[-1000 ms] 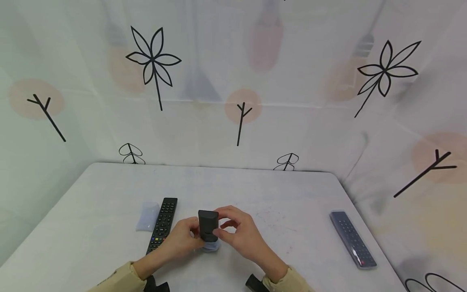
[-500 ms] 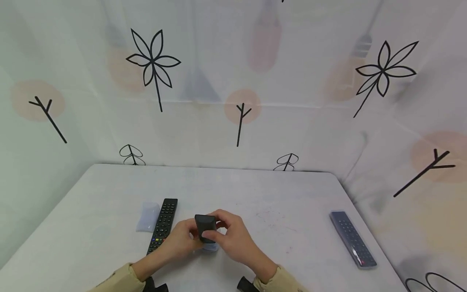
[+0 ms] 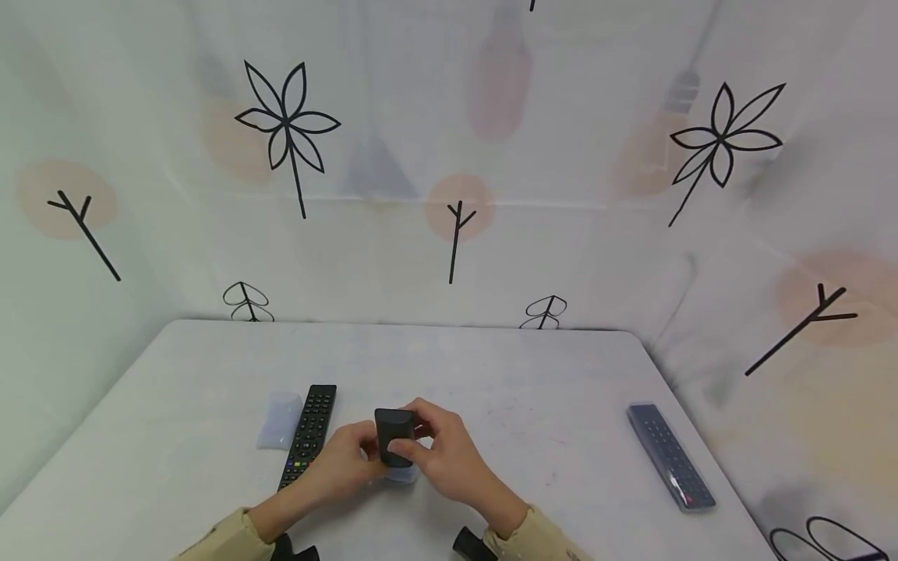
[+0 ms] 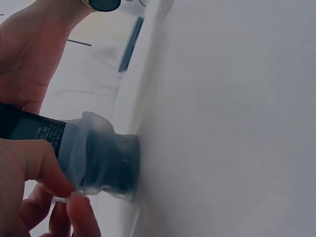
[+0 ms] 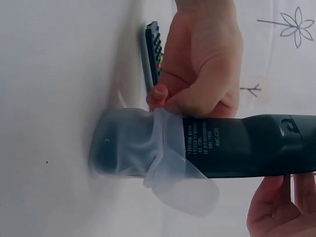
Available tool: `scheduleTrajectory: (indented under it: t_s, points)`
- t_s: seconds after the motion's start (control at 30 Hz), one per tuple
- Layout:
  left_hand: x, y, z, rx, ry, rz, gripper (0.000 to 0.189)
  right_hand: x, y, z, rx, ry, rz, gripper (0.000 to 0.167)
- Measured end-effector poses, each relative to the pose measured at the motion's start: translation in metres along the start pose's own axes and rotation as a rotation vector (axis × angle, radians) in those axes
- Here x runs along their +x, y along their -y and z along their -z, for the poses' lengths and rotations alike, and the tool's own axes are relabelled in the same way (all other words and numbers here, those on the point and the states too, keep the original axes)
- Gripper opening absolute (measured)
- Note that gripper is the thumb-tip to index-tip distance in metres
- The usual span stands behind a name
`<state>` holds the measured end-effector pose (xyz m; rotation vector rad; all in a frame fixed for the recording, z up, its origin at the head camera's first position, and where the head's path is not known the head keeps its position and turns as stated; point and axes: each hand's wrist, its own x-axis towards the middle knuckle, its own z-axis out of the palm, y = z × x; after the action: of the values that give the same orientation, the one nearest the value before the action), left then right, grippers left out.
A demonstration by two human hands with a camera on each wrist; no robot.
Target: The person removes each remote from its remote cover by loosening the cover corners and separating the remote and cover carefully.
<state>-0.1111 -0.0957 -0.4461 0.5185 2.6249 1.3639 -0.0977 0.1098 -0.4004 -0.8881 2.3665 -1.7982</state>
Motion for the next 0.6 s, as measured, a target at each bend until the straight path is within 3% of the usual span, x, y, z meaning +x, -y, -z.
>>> scheduleTrajectory:
  t_s: [0.4,0.6]
  points:
    - [0.000,-0.007,0.014,-0.029,0.106,0.002,0.018,0.000,0.006,0.005,-0.022,-0.051,-0.013,0.033]
    - [0.002,-0.006,0.021,-0.032,0.071,0.013,0.013,-0.001,0.008,0.006,-0.023,-0.078,-0.034,0.041]
